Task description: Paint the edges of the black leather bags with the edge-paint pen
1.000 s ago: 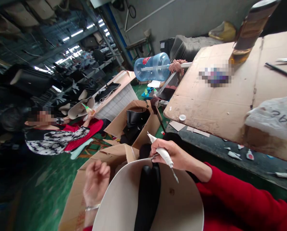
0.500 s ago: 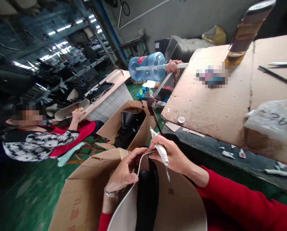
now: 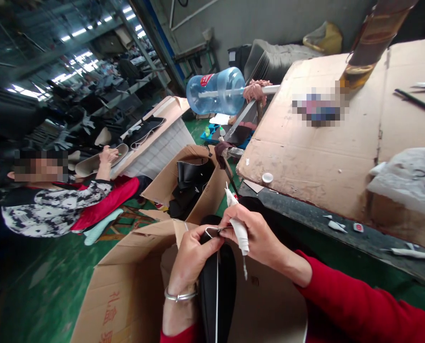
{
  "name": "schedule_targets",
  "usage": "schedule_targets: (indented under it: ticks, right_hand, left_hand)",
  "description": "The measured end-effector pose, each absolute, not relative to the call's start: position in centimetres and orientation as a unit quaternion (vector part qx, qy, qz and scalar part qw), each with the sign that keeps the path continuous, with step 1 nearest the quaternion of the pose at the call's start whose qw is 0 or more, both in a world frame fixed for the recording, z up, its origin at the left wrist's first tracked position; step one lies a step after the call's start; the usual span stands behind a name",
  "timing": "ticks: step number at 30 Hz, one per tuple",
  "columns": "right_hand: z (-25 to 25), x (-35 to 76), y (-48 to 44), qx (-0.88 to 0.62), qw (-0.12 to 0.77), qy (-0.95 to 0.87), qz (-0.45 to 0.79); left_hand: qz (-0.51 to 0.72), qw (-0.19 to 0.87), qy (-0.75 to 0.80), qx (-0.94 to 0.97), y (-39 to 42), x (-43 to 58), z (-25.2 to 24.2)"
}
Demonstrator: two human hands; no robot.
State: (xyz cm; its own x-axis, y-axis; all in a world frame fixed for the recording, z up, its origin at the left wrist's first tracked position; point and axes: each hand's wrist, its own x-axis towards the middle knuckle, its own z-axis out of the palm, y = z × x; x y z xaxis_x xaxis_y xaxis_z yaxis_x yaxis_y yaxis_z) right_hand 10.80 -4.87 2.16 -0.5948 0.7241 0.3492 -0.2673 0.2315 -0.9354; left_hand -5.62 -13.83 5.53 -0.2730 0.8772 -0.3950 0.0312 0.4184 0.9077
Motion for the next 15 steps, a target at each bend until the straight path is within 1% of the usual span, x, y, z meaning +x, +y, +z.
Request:
schedule_targets:
  ticks: [3, 9, 11, 15]
  right_hand:
    - [1.8, 11.4, -4.3, -0.177, 0.432, -0.681, 0.564]
    - [1.4, 13.1, -2.4, -0.142, 0.454, -0.73, 0.49]
    - [1.4, 14.1, -1.3, -0.163, 0.475, -0.72, 0.479]
    - [1.3, 17.4, 1.7, -0.262, 0.494, -0.676, 0.48]
  left_hand:
    - [0.425, 0.504, 0.687, 0.305, -12.9, -4.6, 5.1]
    - [0.418, 0.483, 0.699, 0.322, -11.6, -3.4, 5.3]
    - [0.408, 0.474, 0.705, 0.334, -11.2, -3.0, 5.7]
    - [0.365, 0.473, 0.706, 0.38, -10.0, -1.7, 6.6]
